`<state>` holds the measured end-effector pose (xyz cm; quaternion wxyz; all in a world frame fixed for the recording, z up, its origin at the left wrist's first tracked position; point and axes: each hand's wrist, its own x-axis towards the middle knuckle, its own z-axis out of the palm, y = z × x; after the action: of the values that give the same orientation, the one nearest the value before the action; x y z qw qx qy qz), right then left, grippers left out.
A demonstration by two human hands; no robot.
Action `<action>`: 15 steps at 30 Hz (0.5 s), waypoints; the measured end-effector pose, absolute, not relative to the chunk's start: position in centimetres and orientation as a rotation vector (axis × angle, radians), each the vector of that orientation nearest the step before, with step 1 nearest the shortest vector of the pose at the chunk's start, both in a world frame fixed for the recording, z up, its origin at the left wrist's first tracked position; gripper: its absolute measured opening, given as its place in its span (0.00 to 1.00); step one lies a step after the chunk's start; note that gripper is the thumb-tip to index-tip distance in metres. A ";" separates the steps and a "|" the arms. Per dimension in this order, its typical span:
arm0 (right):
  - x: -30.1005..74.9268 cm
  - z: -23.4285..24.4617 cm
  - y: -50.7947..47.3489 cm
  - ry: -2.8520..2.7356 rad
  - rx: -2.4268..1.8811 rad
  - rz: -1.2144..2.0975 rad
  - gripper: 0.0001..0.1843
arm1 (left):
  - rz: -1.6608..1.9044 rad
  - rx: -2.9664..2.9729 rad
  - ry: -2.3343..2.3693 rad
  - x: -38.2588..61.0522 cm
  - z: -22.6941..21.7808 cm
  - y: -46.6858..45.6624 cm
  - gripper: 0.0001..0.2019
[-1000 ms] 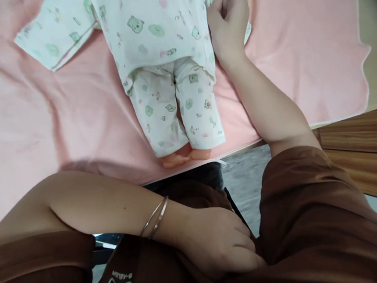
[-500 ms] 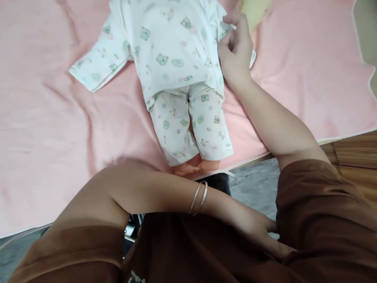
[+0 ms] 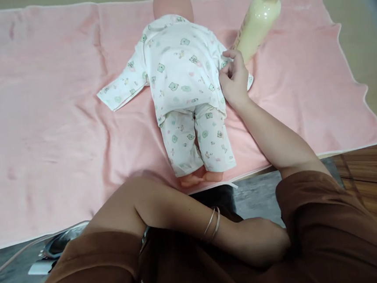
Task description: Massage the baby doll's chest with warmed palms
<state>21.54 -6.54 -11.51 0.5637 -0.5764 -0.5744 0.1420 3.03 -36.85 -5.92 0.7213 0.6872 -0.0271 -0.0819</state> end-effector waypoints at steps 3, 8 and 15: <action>21.1 -10.9 -6.8 -1.349 -1.400 0.359 0.17 | -0.255 1.824 -0.277 2.9 -4.9 -36.0 0.24; 20.3 -9.7 -7.4 -1.337 -1.424 0.373 0.15 | -0.320 1.947 -0.337 2.5 -4.9 -35.6 0.22; 20.4 -10.5 -7.3 -1.344 -1.383 0.320 0.16 | -0.181 1.689 0.066 0.3 -6.2 -34.2 0.17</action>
<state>20.44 -7.33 -10.46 0.5591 -0.5865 -0.5700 0.1359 0.34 -34.24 -6.22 0.6599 0.7465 0.0294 -0.0800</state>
